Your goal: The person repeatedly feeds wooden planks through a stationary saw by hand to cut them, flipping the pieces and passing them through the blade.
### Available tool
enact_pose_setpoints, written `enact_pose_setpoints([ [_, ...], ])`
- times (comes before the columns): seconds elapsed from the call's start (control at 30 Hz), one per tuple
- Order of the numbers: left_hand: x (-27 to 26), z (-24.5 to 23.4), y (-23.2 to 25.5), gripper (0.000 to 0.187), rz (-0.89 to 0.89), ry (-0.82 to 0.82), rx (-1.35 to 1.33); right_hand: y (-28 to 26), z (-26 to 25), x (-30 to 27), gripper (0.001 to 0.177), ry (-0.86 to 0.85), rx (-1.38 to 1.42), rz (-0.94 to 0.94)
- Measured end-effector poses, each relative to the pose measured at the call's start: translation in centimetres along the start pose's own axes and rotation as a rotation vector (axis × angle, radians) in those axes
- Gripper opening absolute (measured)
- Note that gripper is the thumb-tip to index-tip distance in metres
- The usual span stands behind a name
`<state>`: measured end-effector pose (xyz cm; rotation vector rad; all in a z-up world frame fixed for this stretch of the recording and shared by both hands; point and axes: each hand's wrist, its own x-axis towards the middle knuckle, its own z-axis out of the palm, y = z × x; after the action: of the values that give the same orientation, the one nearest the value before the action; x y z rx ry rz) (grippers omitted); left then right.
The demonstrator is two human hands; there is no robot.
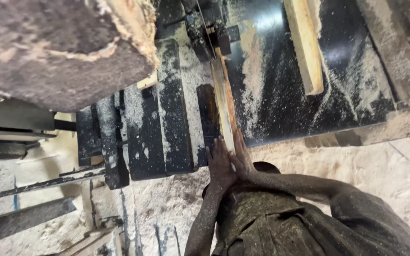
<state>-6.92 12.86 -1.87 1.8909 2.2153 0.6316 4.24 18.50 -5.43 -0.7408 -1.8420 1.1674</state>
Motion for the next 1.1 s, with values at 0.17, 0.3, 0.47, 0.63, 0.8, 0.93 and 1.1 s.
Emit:
enact_pose_setpoints([
  [0.17,3.4,-0.8,-0.5,0.076,-0.028,-0.122,0.109,1.6,-0.4,3.9,0.083,-0.102,-0.188,0.090],
  [0.3,8.2,-2.7,-0.8,0.113,-0.011,-0.127,0.046,5.0,-0.2,8.1,0.088,-0.091,-0.205,0.086],
  [0.47,13.4,-1.6,-2.2,0.116,-0.027,-0.112,0.286,7.9,-1.0,14.7,0.089,-0.174,-0.149,0.168],
  [0.63,16.6,-0.7,-2.8,0.094,-0.172,0.005,0.073,7.4,-11.8,21.9,0.109,-0.242,-0.698,0.340],
  [0.8,16.0,0.9,-2.8,0.097,-0.278,0.198,-0.058,6.1,-26.9,23.7,0.091,0.110,-0.873,0.503],
  [0.93,10.5,2.5,-0.9,0.107,-0.231,0.227,0.034,8.4,-26.5,19.1,0.069,0.190,-0.433,0.670],
  [1.1,-1.4,2.9,8.1,0.111,-0.271,0.062,-0.462,6.6,-18.3,3.5,0.101,0.150,-0.783,0.511],
])
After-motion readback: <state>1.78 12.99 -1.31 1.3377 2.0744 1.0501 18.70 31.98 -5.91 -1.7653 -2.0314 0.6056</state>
